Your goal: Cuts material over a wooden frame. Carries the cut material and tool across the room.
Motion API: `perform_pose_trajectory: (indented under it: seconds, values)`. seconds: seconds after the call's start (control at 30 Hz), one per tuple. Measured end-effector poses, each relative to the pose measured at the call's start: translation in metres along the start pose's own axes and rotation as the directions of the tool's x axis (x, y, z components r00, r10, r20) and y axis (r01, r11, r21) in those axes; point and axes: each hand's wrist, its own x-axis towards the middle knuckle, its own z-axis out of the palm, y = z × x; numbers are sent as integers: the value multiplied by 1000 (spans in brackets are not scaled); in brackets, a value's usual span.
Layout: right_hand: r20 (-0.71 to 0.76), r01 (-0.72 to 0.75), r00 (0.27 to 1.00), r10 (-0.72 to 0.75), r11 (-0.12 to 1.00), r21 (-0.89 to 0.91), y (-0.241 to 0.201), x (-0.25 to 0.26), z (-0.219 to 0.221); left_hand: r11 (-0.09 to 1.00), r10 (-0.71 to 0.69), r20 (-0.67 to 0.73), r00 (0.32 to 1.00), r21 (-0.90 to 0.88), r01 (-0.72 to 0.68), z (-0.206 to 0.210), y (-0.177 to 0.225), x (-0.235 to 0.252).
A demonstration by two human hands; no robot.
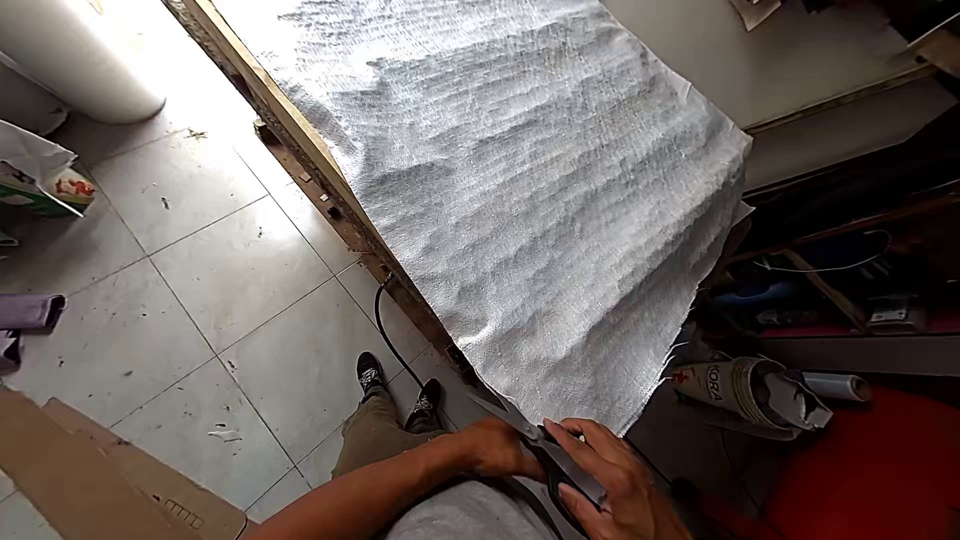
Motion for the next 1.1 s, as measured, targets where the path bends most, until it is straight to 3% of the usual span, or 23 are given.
perform_pose_trajectory:
  seconds: [0.07, 0.1, 0.2, 0.3, 0.5, 0.67, 0.77, 0.97, 1.1]
  values:
    - [-14, -22, 1000, 22, 1000, 16, -1, 1, 4, 982, 94, -125, 988, -153, -113, 3, -14, -4]
    - [-22, -23, 999, 23, 1000, 11, -2, 7, 7, 976, 145, -181, 973, -132, -170, 6, -17, -4]
    - [-66, -15, 998, 12, 999, -50, -10, 29, 17, 921, 381, -266, 886, 195, -337, 16, -18, -3]
    - [-97, 33, 994, -43, 994, -105, -16, 35, 17, 778, 506, -115, 855, 490, -394, 17, -10, -5]
    - [-103, 84, 991, -85, 996, -19, -13, 14, 14, 700, 292, 175, 940, 631, -335, 9, -6, -1]
    - [-155, 89, 983, -101, 992, -86, -23, 41, 35, 798, 293, 96, 951, 524, -298, 11, -2, 2]
    - [-180, 111, 977, -110, 994, -6, -19, 42, 33, 762, 384, 67, 921, 540, -357, 8, -6, 5]
    - [-174, 82, 979, -105, 988, -133, -32, 65, 40, 815, 242, 65, 968, 528, -239, 3, 7, 1]
    - [-105, 29, 994, -28, 999, 12, -25, 53, 24, 757, 262, 90, 961, 598, -263, -3, 4, 1]
